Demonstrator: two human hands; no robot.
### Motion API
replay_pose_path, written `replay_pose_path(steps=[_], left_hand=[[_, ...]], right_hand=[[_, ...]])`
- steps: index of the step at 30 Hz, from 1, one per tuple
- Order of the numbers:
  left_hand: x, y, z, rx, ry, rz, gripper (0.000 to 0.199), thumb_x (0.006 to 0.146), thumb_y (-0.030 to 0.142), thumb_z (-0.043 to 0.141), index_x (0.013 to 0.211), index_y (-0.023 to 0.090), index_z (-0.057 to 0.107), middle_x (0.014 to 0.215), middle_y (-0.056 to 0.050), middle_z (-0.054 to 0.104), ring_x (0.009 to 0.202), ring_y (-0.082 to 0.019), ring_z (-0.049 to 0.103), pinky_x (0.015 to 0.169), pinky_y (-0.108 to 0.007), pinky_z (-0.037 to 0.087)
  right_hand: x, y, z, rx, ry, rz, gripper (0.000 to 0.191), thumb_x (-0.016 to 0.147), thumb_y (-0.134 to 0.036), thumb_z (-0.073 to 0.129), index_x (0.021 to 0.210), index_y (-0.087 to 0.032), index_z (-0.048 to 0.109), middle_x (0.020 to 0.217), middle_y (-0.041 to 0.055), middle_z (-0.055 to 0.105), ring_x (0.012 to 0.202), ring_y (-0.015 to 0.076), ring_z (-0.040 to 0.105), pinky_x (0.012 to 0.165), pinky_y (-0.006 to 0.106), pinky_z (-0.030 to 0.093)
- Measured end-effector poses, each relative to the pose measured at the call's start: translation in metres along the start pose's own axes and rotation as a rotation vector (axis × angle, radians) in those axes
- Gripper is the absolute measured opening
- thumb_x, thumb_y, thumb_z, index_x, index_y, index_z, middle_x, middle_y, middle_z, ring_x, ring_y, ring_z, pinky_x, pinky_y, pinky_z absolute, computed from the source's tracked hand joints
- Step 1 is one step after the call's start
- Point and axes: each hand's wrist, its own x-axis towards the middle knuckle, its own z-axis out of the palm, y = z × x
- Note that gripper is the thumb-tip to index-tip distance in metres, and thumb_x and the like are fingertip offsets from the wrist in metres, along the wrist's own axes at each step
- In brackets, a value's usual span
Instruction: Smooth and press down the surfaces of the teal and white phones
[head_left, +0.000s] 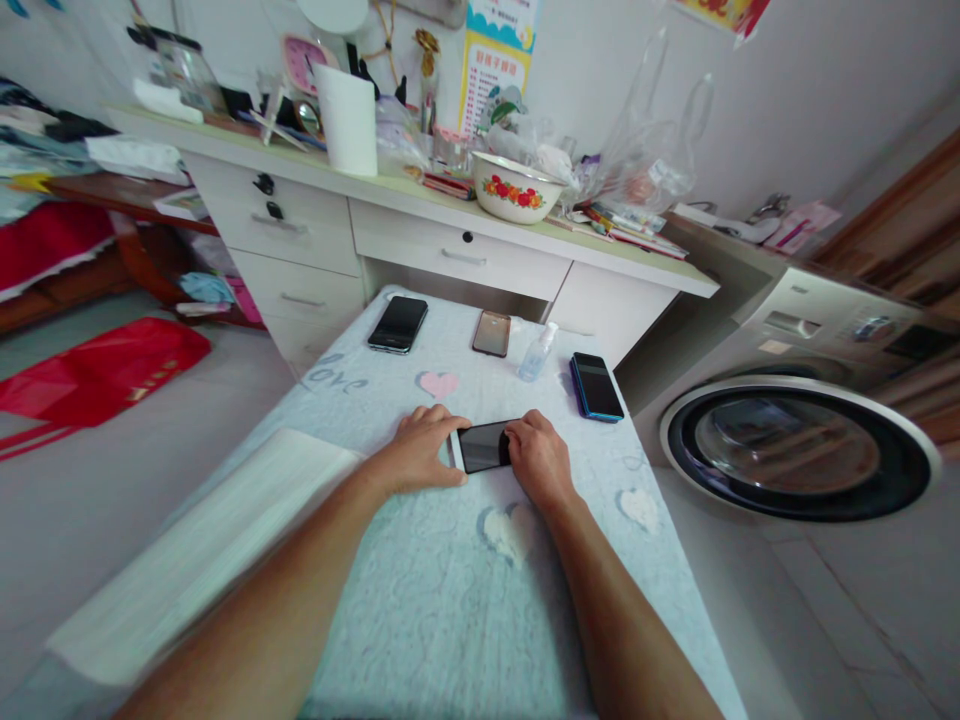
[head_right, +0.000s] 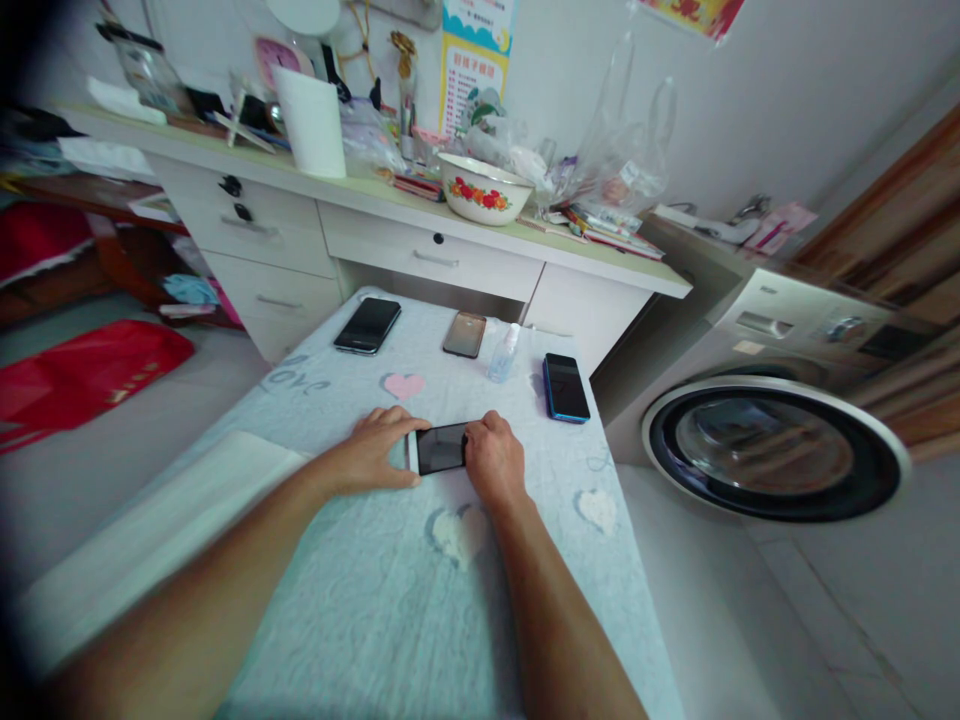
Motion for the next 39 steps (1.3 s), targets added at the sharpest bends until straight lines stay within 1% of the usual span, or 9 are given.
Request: replay_pose_path(steps=[4,8,14,17,21,27,35,39], left_hand=[[0.0,-0.001,0.001,-0.007,0.017,0.015,0.07,0.061,0.044,0.069,0.127,0.03,0.051,0.117,-0.004,0.052,0.11,-0.028,0.044,0.094,-0.038,0.035],[0.0,-0.003,0.003,-0.004,0.022,0.02,0.069,0.061,0.045,0.068,0.127,0.03,0.051,0.117,-0.004,0.052,0.11,-0.027,0.045,0.094,-0.037,0.035],[0.0,-0.002,0.002,0.005,0.015,0.016,0.071,0.061,0.046,0.069,0.127,0.029,0.051,0.118,-0.005,0.051,0.111,-0.028,0.044,0.094,-0.038,0.035],[-0.001,-0.001,0.001,0.005,0.006,0.002,0.071,0.061,0.046,0.069,0.127,0.028,0.051,0.118,-0.005,0.051,0.111,-0.028,0.044,0.094,-0.038,0.035],[-0.001,0.0,0.0,0.007,-0.003,-0.001,0.072,0.061,0.045,0.07,0.128,0.028,0.051,0.119,-0.006,0.05,0.111,-0.028,0.044,0.094,-0.037,0.036],[0.0,-0.003,0.002,0.006,0.001,0.005,0.071,0.061,0.046,0.07,0.127,0.031,0.051,0.118,-0.004,0.051,0.11,-0.027,0.044,0.093,-0.037,0.035],[0.0,-0.003,0.001,-0.003,0.003,0.001,0.071,0.06,0.045,0.07,0.127,0.03,0.051,0.117,-0.004,0.051,0.11,-0.027,0.044,0.094,-0.038,0.035],[0.0,-0.002,0.0,-0.001,0.003,0.0,0.071,0.06,0.045,0.07,0.127,0.029,0.051,0.117,-0.005,0.051,0.11,-0.027,0.044,0.094,-0.037,0.036]], right_hand=[[-0.001,-0.007,0.001,0.002,-0.024,-0.062,0.025,0.093,-0.021,0.043,0.092,-0.024,0.068,0.095,0.0044,0.058,0.092,0.016,0.053,0.074,0.023,0.038],[0.0,-0.009,0.002,0.008,-0.034,-0.073,0.025,0.093,-0.021,0.044,0.095,-0.024,0.068,0.096,0.0042,0.059,0.093,0.0162,0.052,0.073,0.023,0.037],[0.002,-0.002,0.002,0.013,-0.01,-0.023,0.025,0.092,-0.02,0.045,0.1,-0.025,0.069,0.098,0.0043,0.059,0.092,0.016,0.053,0.073,0.023,0.037],[0.003,0.003,0.0,0.008,0.022,0.016,0.026,0.093,-0.022,0.045,0.1,-0.025,0.069,0.096,0.0046,0.059,0.091,0.0161,0.053,0.073,0.023,0.037],[0.004,0.01,-0.001,-0.003,0.035,0.067,0.026,0.093,-0.021,0.044,0.099,-0.024,0.069,0.096,0.0048,0.059,0.091,0.0159,0.053,0.073,0.023,0.037],[0.005,0.019,0.0,-0.014,0.071,0.125,0.027,0.093,-0.02,0.044,0.097,-0.023,0.07,0.094,0.0048,0.058,0.089,0.0157,0.053,0.072,0.023,0.035],[0.005,0.021,0.003,-0.033,0.101,0.177,0.028,0.094,-0.022,0.042,0.094,-0.022,0.07,0.093,0.0056,0.059,0.087,0.0159,0.053,0.069,0.024,0.034],[0.005,0.019,0.003,-0.047,0.097,0.165,0.027,0.093,-0.02,0.043,0.092,-0.023,0.07,0.094,0.0057,0.059,0.086,0.0165,0.053,0.067,0.024,0.033]])
